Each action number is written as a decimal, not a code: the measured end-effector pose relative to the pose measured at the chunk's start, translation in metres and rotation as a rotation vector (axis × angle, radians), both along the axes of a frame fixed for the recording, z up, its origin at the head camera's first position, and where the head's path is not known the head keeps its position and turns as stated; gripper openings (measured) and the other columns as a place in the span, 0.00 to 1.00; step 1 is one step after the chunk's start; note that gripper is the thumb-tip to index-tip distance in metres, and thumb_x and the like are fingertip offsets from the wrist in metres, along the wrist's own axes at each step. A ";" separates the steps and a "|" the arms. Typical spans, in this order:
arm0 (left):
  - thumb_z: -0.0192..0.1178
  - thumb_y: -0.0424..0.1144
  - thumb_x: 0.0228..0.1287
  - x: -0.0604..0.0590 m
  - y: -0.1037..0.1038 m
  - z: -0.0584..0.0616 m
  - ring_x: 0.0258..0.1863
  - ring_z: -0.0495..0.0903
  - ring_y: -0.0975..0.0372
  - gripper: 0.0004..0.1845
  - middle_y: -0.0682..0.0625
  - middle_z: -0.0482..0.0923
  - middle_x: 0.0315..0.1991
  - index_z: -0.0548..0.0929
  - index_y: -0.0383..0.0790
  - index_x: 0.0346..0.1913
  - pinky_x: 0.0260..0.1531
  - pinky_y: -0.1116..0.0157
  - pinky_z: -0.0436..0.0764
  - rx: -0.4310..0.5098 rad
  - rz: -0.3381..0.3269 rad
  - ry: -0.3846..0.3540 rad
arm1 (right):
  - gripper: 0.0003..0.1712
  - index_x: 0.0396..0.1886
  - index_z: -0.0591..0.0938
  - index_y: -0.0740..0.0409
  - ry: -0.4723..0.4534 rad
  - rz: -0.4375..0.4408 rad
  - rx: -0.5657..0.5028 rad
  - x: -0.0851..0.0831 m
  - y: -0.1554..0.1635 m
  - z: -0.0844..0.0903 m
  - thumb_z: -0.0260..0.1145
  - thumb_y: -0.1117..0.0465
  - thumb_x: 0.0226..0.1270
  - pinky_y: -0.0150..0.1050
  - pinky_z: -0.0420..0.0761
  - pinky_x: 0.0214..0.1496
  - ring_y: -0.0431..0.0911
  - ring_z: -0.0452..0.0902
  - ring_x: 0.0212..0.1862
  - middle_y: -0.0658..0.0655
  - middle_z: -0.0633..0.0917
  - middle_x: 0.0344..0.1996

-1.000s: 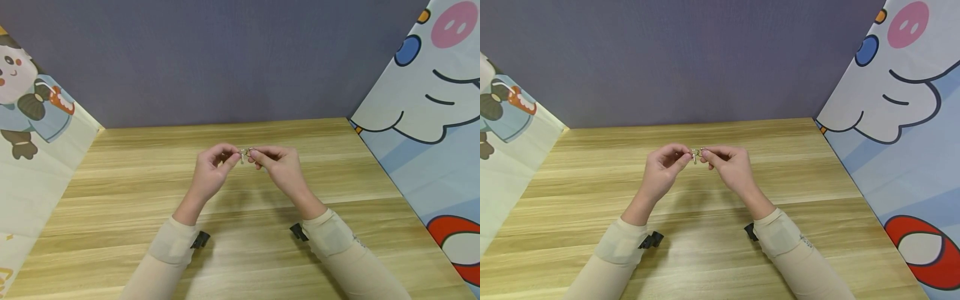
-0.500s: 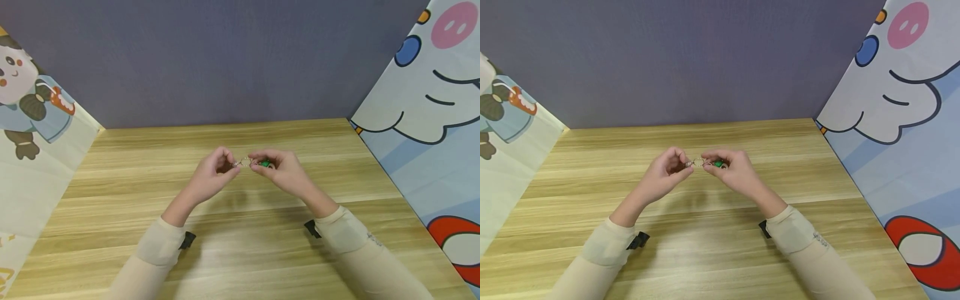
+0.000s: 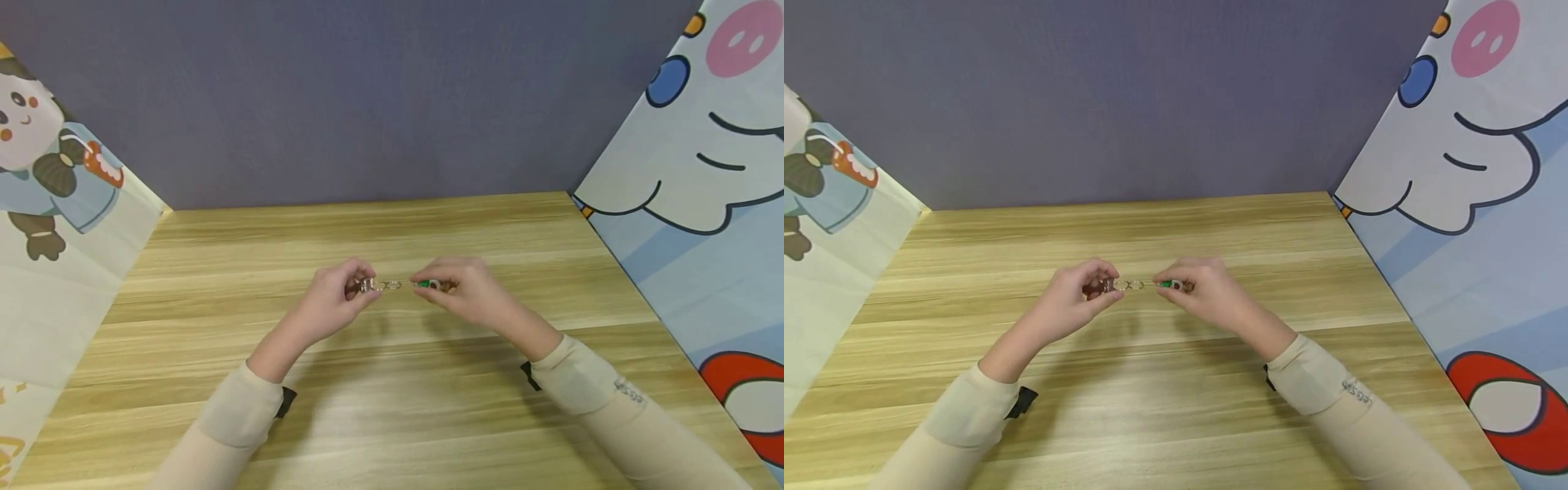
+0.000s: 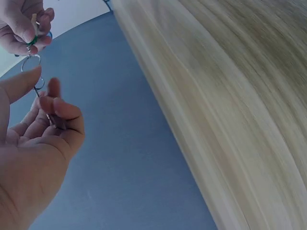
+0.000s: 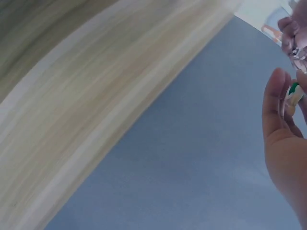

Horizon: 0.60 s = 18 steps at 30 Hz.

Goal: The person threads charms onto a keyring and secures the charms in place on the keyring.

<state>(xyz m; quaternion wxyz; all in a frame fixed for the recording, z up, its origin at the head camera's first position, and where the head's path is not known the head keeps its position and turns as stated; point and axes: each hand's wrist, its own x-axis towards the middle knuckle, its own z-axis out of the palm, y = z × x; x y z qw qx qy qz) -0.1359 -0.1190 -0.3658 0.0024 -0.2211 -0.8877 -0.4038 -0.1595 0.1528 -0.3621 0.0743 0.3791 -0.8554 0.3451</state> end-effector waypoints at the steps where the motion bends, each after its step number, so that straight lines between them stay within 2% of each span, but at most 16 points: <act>1: 0.71 0.37 0.71 0.000 0.000 -0.001 0.26 0.71 0.64 0.13 0.50 0.81 0.30 0.84 0.35 0.52 0.26 0.70 0.74 -0.024 -0.003 0.004 | 0.11 0.50 0.93 0.55 0.013 0.002 0.024 0.000 0.001 -0.002 0.76 0.62 0.70 0.31 0.85 0.35 0.36 0.82 0.32 0.52 0.93 0.41; 4: 0.72 0.40 0.71 0.000 -0.002 -0.006 0.27 0.76 0.66 0.12 0.52 0.86 0.32 0.87 0.38 0.51 0.29 0.69 0.79 -0.108 -0.028 0.014 | 0.14 0.54 0.91 0.58 0.013 -0.009 0.097 0.000 0.002 -0.008 0.75 0.61 0.72 0.31 0.84 0.34 0.36 0.82 0.33 0.53 0.92 0.40; 8: 0.73 0.42 0.69 0.000 -0.004 -0.018 0.31 0.83 0.67 0.13 0.52 0.90 0.36 0.90 0.40 0.51 0.36 0.67 0.85 -0.201 -0.069 0.014 | 0.16 0.55 0.89 0.62 -0.034 -0.016 0.170 0.002 0.003 -0.019 0.73 0.59 0.73 0.29 0.82 0.33 0.35 0.81 0.33 0.54 0.92 0.39; 13: 0.75 0.40 0.66 0.002 -0.005 -0.033 0.33 0.86 0.66 0.13 0.49 0.92 0.37 0.90 0.37 0.48 0.37 0.69 0.87 -0.236 -0.096 -0.027 | 0.14 0.52 0.90 0.62 -0.051 0.027 0.182 0.005 0.003 -0.039 0.74 0.60 0.73 0.27 0.84 0.37 0.37 0.84 0.37 0.55 0.92 0.44; 18: 0.78 0.39 0.63 0.005 -0.004 -0.043 0.30 0.81 0.67 0.08 0.54 0.87 0.31 0.90 0.41 0.41 0.33 0.70 0.83 -0.246 -0.067 -0.090 | 0.13 0.51 0.91 0.58 -0.036 0.046 0.217 0.009 0.003 -0.055 0.77 0.59 0.70 0.26 0.83 0.37 0.35 0.81 0.36 0.50 0.88 0.42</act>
